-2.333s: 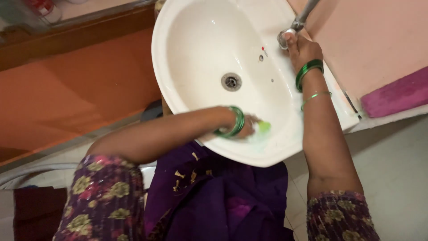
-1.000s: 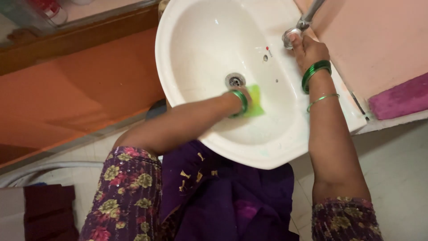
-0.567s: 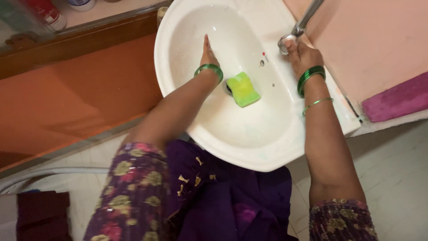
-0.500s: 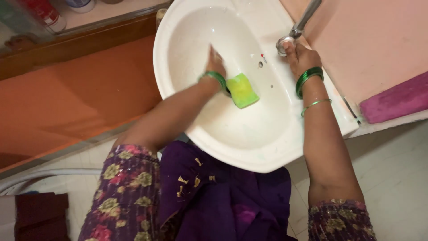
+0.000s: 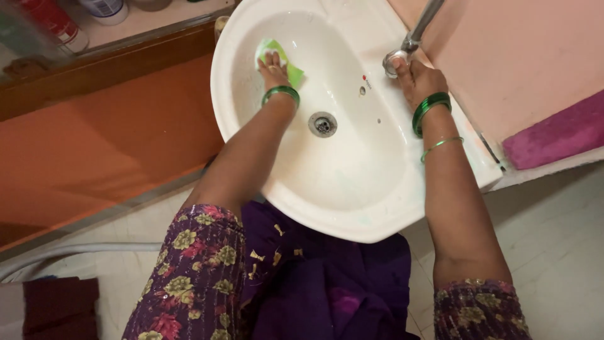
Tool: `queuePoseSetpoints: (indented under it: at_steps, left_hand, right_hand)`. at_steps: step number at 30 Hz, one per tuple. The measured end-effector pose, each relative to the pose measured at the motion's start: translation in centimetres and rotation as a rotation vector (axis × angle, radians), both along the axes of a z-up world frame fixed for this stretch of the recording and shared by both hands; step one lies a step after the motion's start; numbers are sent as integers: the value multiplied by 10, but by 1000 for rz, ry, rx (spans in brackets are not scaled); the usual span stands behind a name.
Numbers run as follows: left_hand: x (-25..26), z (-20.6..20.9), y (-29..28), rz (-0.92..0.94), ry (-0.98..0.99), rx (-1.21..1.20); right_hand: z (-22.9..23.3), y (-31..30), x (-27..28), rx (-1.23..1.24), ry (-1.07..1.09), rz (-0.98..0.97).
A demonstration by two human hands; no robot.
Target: The person scrubs a white bathroom sink with a green sponge, rinses the sponge and their hands under running water, and continues scrubbing the basin and faucet area. The sink is cleaned thoroughly with repeated scrubbing and rinsing actions.
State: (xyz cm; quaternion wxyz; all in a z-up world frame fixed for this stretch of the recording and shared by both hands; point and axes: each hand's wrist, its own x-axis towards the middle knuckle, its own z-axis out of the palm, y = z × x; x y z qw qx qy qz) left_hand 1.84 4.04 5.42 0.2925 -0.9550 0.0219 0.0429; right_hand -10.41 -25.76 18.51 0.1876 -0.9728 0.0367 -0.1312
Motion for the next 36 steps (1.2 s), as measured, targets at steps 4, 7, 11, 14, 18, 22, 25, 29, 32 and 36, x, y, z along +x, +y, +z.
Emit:
queuePoseSetpoints:
  at_steps: [4, 7, 11, 14, 18, 22, 25, 29, 32, 36]
  left_hand:
    - [-14, -6, -12, -239, 172, -302]
    - [-45, -3, -62, -448, 554, -551]
    - [-100, 32, -76, -598, 886, -673]
    - [-135, 51, -67, -646, 873, -495]
    - [-133, 48, -49, -569, 692, -392]
    - [-103, 49, -6, -329, 447, -271]
    - [-101, 48, 6, -262, 385, -220]
    - [-135, 30, -40, -454, 512, -338]
    - [-163, 14, -78, -590, 625, -456]
    - [-161, 3, -86, -589, 623, -443]
  right_hand:
    - [0, 1, 0, -12, 16, -3]
    - [3, 4, -2, 3, 24, -14]
    - [8, 7, -6, 0, 17, -12]
    - [10, 10, -9, 36, 13, -6]
    - [8, 9, -9, 9, 19, -33]
    - [7, 7, -7, 2, -37, 24]
    - [5, 7, -8, 15, -45, 37]
    - [7, 10, -10, 38, -35, 10]
    - [7, 10, -11, 46, -15, -12]
    - [5, 9, -8, 6, -44, 8]
